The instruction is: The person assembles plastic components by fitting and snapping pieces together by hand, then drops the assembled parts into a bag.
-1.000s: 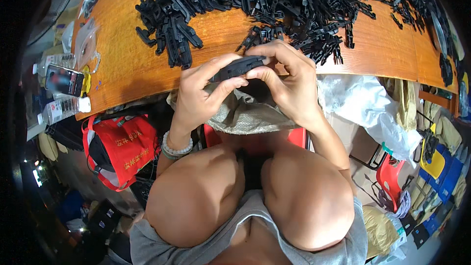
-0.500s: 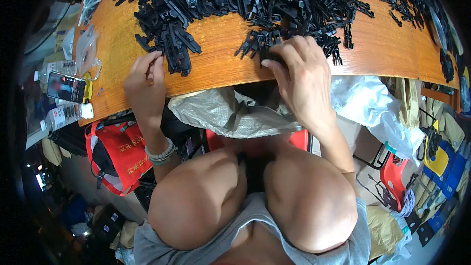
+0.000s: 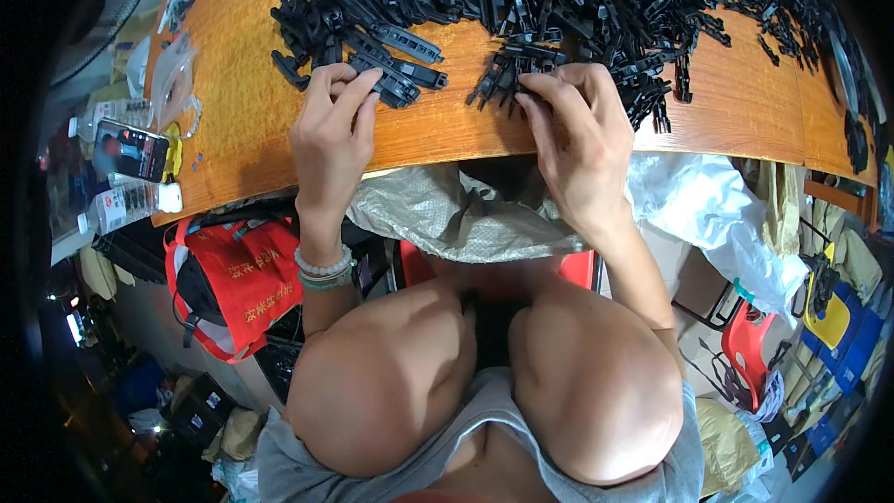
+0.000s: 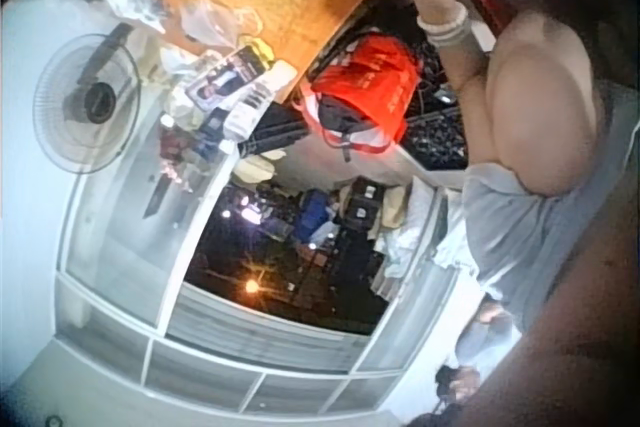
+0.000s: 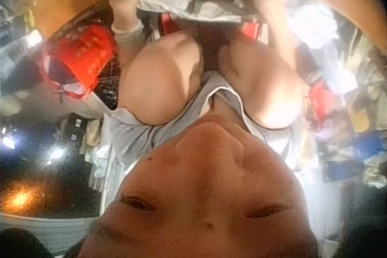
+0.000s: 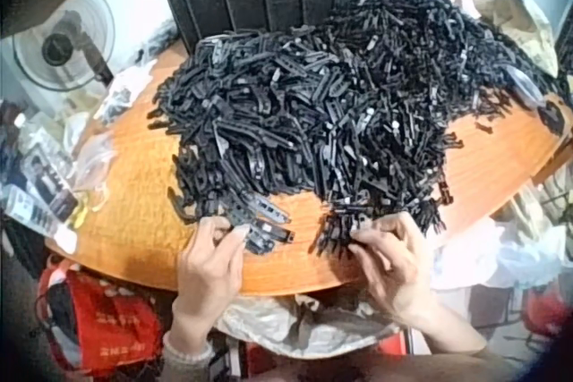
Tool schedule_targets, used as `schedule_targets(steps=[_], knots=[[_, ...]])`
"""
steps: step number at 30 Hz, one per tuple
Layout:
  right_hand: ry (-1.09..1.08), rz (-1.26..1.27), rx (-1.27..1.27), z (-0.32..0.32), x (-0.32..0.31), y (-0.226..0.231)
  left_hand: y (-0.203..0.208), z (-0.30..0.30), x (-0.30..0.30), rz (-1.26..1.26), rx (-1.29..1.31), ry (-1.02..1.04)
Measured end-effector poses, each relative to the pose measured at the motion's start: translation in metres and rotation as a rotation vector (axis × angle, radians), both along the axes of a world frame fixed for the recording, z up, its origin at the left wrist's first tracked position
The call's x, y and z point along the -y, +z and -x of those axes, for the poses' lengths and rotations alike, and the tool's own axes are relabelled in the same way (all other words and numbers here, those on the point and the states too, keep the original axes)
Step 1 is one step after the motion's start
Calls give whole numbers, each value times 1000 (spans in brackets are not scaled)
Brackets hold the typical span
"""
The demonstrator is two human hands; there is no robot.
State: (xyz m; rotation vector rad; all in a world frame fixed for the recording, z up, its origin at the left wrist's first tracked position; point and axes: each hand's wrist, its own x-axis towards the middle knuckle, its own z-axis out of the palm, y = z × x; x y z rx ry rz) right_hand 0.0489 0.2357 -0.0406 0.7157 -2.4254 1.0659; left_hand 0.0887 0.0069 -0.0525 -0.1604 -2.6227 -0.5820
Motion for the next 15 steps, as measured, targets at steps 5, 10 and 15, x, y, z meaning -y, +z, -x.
schedule_targets(steps=[5, 10, 15], knots=[[61, 198, 49, -14, -6, 7, -3, 5, -4, 9, -34, -18], [166, 366, 354, -26, -4, 0, 5, 11, -9, 140, -44, -80], [178, 483, 476, -32, -4, 0, -2, 11, -9, 133, -62, -40]])
